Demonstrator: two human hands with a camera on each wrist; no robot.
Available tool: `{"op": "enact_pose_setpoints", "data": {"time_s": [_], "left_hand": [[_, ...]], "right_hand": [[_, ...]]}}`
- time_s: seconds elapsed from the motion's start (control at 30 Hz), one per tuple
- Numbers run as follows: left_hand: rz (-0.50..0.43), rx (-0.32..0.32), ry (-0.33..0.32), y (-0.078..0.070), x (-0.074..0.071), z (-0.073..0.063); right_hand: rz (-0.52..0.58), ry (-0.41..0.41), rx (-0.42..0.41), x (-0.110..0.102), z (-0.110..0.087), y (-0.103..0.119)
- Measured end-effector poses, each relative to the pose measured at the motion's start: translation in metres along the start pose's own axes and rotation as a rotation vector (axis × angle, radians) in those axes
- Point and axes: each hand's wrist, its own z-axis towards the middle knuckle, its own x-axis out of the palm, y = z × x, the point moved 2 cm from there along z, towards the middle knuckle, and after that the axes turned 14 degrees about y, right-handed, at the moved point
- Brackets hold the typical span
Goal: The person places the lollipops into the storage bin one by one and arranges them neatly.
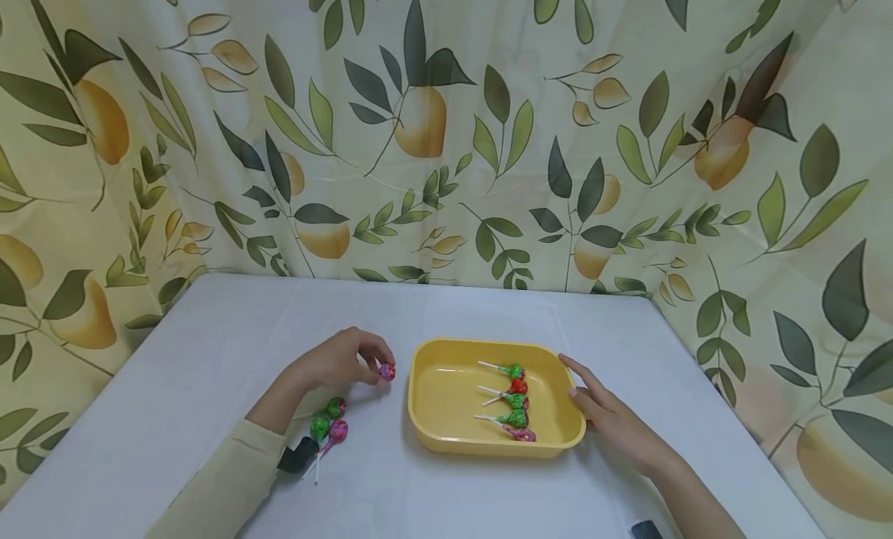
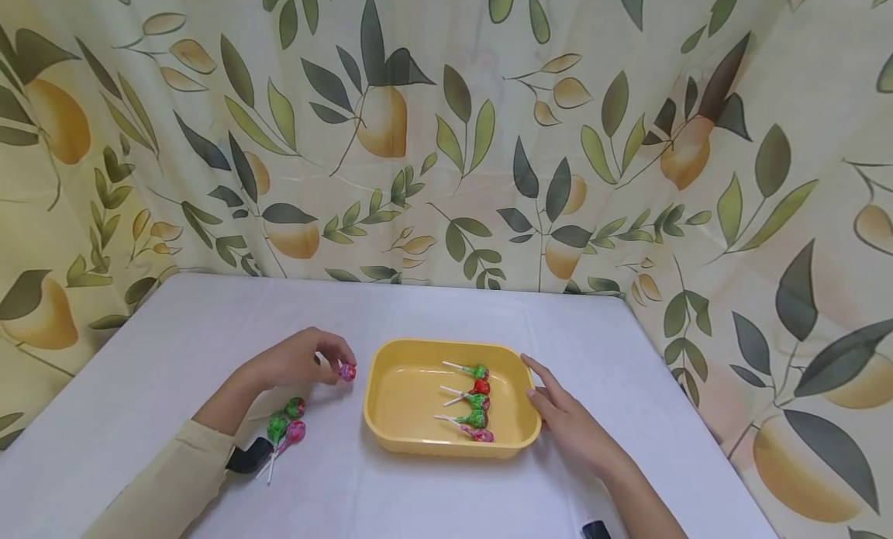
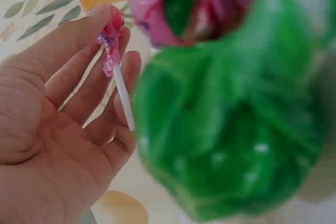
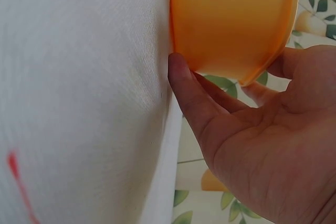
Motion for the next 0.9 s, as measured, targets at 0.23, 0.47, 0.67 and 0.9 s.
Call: {"op": "enact_pose_setpoints", "data": {"time_s": [0.23, 0.47, 0.67, 0.9], "left_hand": [[0.025, 0.041, -0.024, -0.009, -0.008, 0.002], [0.028, 0.055, -0.051, -0.023, -0.015, 0.009], [0.032, 0.057, -0.054, -0.035, -0.016, 0.016], [0.044, 0.081, -0.059, -0.045, -0.015, 0.027]], "right_hand": [[0.000, 0.004, -0.004, 0.000, 0.001, -0.001], [-0.001, 0.006, -0.019, -0.001, 0.001, -0.002], [0.001, 0.006, -0.016, -0.001, 0.000, -0.002], [-0.006, 0.003, -0.013, -0.001, 0.000, 0.000]]}}
